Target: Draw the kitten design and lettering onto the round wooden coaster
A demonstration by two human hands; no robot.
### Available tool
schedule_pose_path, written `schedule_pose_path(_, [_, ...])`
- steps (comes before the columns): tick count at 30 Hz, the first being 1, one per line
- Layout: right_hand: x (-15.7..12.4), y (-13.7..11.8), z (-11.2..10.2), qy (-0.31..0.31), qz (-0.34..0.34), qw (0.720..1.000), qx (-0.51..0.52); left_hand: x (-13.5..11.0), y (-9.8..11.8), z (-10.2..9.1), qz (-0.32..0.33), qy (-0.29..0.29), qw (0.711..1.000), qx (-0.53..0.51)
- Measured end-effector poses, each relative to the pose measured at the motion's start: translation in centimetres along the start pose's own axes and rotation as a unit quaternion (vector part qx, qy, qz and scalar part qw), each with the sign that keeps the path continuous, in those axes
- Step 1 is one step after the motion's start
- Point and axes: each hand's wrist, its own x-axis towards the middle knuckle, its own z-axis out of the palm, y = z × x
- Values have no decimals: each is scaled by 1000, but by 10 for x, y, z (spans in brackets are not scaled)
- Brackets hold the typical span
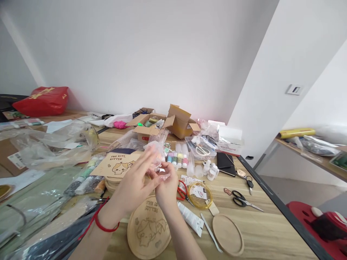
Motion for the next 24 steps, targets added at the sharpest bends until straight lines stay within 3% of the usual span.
schedule_pose_path(3, [1,0,-2,29,-5,999,-26,-1,4,-2,4,33,999,22])
schedule_pose_path(6, [1,3,-3,36,0,998,-46,-1,7,-2,6,-49,999,22])
schedule_pose_path(10, [1,9,-1,67,-33,996,-50,0,7,-2,-43,-37,998,19])
schedule_pose_path(13, [5,12,-3,52,-24,998,-25,1,3,-2,-65,-117,991,-21])
schedule_pose_path(16, [9,8,-10,-25,34,998,38,2,-4,-4,-104,-98,987,-76])
schedule_pose_path(20, [12,-2,-18,-207,97,965,130,5,-10,-7,-133,-56,970,-197])
schedule_pose_path(24, [11,-7,-24,-289,127,934,168,6,-14,-8,-137,-53,949,-281])
